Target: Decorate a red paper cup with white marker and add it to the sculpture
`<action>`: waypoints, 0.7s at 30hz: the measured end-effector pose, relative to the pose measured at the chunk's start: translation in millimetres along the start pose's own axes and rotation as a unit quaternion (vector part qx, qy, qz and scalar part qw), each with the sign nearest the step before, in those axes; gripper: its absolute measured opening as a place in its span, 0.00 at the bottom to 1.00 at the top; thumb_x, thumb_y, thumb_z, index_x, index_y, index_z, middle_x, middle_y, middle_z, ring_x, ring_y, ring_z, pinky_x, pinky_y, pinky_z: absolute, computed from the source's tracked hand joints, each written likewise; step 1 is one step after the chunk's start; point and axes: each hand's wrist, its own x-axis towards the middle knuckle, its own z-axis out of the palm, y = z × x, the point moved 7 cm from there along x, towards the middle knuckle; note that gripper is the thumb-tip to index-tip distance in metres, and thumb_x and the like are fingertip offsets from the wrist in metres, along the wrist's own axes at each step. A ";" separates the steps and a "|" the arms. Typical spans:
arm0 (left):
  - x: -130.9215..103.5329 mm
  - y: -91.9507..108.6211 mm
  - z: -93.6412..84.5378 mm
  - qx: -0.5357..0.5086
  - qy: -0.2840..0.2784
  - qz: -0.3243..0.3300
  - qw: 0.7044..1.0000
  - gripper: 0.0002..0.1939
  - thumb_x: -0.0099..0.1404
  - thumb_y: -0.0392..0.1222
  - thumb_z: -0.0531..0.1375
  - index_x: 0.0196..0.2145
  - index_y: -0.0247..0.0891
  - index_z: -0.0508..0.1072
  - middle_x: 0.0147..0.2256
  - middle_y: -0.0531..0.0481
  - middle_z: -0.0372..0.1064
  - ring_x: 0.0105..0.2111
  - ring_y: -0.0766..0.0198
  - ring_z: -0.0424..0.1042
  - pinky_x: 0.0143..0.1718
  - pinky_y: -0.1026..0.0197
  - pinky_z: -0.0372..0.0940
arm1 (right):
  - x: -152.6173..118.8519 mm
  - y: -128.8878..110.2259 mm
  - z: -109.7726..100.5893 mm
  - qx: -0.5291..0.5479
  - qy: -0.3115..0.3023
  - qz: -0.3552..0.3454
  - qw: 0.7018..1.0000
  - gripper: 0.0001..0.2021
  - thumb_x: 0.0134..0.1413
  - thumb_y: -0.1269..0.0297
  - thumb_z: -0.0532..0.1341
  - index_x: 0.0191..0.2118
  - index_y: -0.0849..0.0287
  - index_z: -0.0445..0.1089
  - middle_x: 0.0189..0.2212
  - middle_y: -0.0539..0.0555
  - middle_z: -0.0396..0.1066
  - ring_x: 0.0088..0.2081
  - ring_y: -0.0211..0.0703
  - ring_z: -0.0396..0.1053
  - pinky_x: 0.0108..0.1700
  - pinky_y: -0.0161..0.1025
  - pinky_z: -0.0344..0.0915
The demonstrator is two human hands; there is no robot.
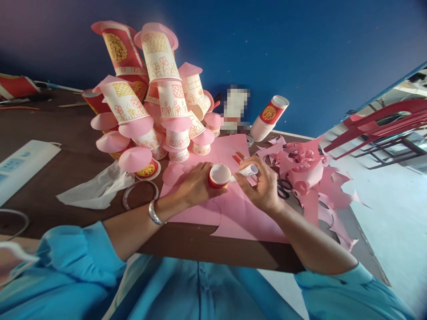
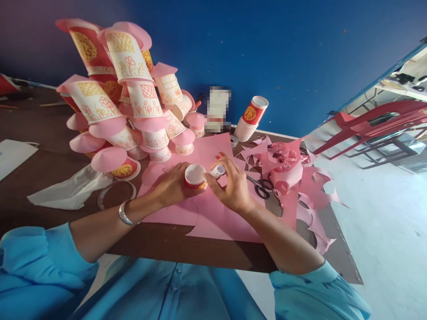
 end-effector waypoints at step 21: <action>-1.0 -3.0 0.3 0.046 0.005 -0.018 0.999 0.23 0.61 0.55 0.74 0.43 0.39 0.72 0.43 0.41 0.78 0.46 0.44 0.80 0.44 0.48 0.73 | -0.4 -3.9 -0.2 0.057 -0.002 -0.008 0.998 0.06 0.65 0.64 0.67 0.38 0.52 0.69 0.30 0.47 0.73 0.31 0.42 0.73 0.42 0.44 0.76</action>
